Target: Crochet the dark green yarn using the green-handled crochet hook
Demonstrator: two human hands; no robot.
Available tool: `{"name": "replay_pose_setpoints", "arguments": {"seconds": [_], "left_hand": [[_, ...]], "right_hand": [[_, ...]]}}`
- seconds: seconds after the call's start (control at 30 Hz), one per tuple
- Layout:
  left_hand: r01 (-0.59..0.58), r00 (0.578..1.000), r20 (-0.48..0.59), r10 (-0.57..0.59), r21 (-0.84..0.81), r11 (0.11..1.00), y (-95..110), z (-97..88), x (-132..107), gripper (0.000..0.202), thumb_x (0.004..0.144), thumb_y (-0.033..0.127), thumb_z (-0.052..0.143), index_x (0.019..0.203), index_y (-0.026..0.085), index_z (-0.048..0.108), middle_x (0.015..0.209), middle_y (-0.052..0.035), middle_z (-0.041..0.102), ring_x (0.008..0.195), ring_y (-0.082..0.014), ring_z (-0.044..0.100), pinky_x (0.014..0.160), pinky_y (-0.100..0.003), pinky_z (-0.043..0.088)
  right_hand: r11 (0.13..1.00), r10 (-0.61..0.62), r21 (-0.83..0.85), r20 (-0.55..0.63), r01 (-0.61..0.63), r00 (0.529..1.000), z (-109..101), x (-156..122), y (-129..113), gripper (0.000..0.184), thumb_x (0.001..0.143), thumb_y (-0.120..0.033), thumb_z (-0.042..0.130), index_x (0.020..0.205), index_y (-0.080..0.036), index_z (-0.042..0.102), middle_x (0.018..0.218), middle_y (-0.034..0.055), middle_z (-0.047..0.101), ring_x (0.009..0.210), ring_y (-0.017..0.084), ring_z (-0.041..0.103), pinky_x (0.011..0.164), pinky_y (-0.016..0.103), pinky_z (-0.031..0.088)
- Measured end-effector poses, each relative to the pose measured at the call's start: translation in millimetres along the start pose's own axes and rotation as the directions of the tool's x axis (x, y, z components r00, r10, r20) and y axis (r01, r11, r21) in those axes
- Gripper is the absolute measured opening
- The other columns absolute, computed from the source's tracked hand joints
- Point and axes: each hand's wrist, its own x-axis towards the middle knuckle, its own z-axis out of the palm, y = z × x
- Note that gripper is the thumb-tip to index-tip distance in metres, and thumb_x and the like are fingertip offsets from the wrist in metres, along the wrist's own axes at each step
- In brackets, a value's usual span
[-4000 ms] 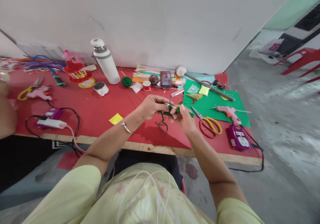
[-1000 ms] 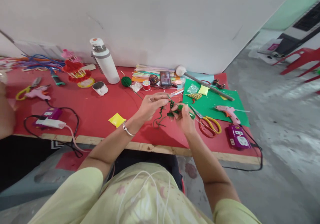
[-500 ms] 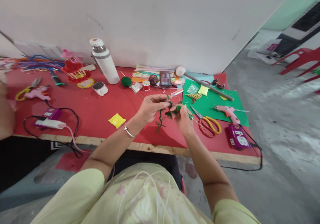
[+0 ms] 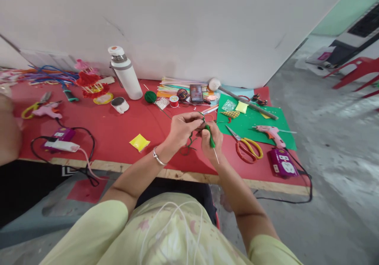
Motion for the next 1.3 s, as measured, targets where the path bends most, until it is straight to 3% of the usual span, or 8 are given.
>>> {"name": "replay_pose_setpoints", "arguments": {"seconds": [0.1, 0.2, 0.37, 0.57, 0.93, 1.13, 1.2, 1.3], "left_hand": [[0.223, 0.969, 0.121, -0.214, -0.074, 0.972, 11.4, -9.9, 3.5, 0.020, 0.064, 0.018, 0.084, 0.082, 0.012, 0.078, 0.070, -0.0046, 0.074, 0.063, -0.0151, 0.071, 0.056, -0.024, 0.055], [0.326, 0.926, 0.222, -0.305, -0.063, 0.943, 17.3, -22.9, 9.4, 0.023, 0.063, 0.016, 0.086, 0.084, 0.011, 0.079, 0.073, -0.0067, 0.076, 0.067, -0.0177, 0.075, 0.061, -0.026, 0.059], [0.371, 0.892, 0.281, -0.355, -0.003, 0.929, 19.3, -37.2, 16.9, 0.024, 0.061, 0.017, 0.087, 0.083, 0.012, 0.079, 0.079, -0.0084, 0.079, 0.068, -0.0186, 0.075, 0.058, -0.026, 0.060], [0.422, 0.851, 0.333, -0.407, 0.029, 0.906, 22.8, -42.3, 20.0, 0.024, 0.060, 0.018, 0.087, 0.082, 0.014, 0.079, 0.074, -0.0070, 0.078, 0.070, -0.0201, 0.075, 0.055, -0.028, 0.061], [0.304, 0.886, 0.334, -0.321, 0.105, 0.947, 23.8, -42.2, 17.2, 0.028, 0.061, 0.015, 0.082, 0.088, 0.012, 0.083, 0.079, -0.0086, 0.079, 0.067, -0.0168, 0.073, 0.052, -0.022, 0.056], [0.228, 0.921, 0.293, -0.257, 0.131, 0.965, 23.1, -38.0, 16.2, 0.026, 0.060, 0.016, 0.082, 0.086, 0.013, 0.083, 0.075, -0.0065, 0.078, 0.060, -0.0145, 0.069, 0.049, -0.022, 0.055], [0.280, 0.904, 0.306, -0.299, 0.105, 0.954, 24.3, -38.2, 16.8, 0.026, 0.059, 0.016, 0.082, 0.085, 0.012, 0.083, 0.073, -0.0059, 0.077, 0.056, -0.0136, 0.067, 0.047, -0.023, 0.055], [0.359, 0.870, 0.330, -0.368, 0.089, 0.929, 28.1, -40.7, 18.3, 0.026, 0.058, 0.015, 0.083, 0.084, 0.012, 0.083, 0.073, -0.0063, 0.077, 0.056, -0.0128, 0.067, 0.048, -0.022, 0.054]], "right_hand": [[0.996, -0.083, -0.033, 0.100, 0.087, 0.991, -8.2, 3.9, 5.4, 0.048, 0.102, -0.067, 0.044, 0.101, -0.026, 0.068, 0.090, 0.0062, 0.068, 0.082, 0.022, 0.066, 0.075, 0.035, 0.054], [0.988, -0.141, -0.043, 0.188, 0.151, 0.972, -17.7, 9.0, 7.6, 0.051, 0.101, -0.069, 0.045, 0.103, -0.025, 0.071, 0.091, 0.0071, 0.071, 0.083, 0.023, 0.068, 0.076, 0.035, 0.052], [0.965, -0.244, -0.018, 0.296, 0.261, 0.924, -29.9, 16.8, 9.9, 0.048, 0.103, -0.064, 0.047, 0.114, -0.025, 0.072, 0.098, 0.0092, 0.074, 0.089, 0.023, 0.069, 0.079, 0.035, 0.053], [0.950, -0.291, -0.026, 0.299, 0.312, 0.909, -32.1, 18.3, 12.3, 0.046, 0.101, -0.062, 0.054, 0.118, -0.024, 0.073, 0.102, 0.0114, 0.074, 0.090, 0.023, 0.070, 0.078, 0.035, 0.055], [0.983, -0.005, 0.175, 0.334, -0.056, 0.942, -30.5, 24.1, -2.5, 0.049, 0.103, -0.062, 0.052, 0.097, -0.022, 0.079, 0.094, 0.0068, 0.078, 0.085, 0.020, 0.070, 0.076, 0.032, 0.055], [0.860, 0.263, 0.319, 0.393, -0.399, 0.881, -26.8, 23.5, -5.6, 0.052, 0.097, -0.067, 0.059, 0.098, -0.020, 0.080, 0.080, 0.0048, 0.077, 0.053, 0.012, 0.060, 0.046, 0.024, 0.046], [0.879, 0.216, 0.336, 0.356, -0.340, 0.909, -25.1, 22.0, -6.5, 0.047, 0.099, -0.063, 0.059, 0.097, -0.021, 0.080, 0.086, 0.0066, 0.079, 0.064, 0.016, 0.069, 0.054, 0.027, 0.054], [0.979, -0.028, 0.204, 0.268, -0.028, 0.963, -27.4, 22.5, -7.1, 0.038, 0.103, -0.052, 0.056, 0.096, -0.024, 0.081, 0.093, 0.0078, 0.080, 0.083, 0.020, 0.074, 0.074, 0.033, 0.060]]}}
